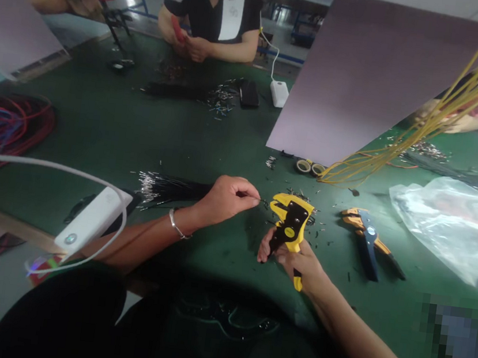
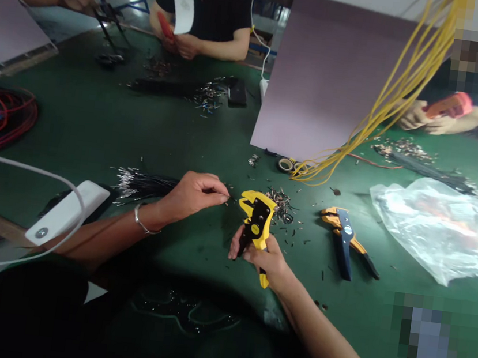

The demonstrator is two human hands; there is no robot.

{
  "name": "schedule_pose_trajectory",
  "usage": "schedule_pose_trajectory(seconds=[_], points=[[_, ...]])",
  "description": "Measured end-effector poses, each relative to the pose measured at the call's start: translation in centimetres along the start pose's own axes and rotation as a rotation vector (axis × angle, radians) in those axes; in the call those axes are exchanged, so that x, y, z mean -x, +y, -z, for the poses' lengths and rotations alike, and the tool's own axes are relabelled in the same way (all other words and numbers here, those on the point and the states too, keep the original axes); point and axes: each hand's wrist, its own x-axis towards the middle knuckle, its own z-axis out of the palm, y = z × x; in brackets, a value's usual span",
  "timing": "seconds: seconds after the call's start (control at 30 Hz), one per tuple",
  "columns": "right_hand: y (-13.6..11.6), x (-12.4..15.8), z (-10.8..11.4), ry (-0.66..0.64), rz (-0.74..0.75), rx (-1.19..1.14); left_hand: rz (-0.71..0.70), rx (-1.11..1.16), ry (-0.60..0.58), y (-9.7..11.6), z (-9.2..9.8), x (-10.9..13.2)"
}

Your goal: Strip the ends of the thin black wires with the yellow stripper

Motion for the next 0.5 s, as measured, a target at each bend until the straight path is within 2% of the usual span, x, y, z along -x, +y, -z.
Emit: schedule_pose_trajectory(seconds=[0.17,0.5], points=[[0.20,-0.12,-0.12,-0.007,-0.015,0.019,-0.032,-0.039,0.005,0.53,-0.09,0.15],[0.04,-0.09,-0.62,-0.029,-0.044,0.036,0.100,0.099,-0.066,-0.12,-0.59,0.15]])
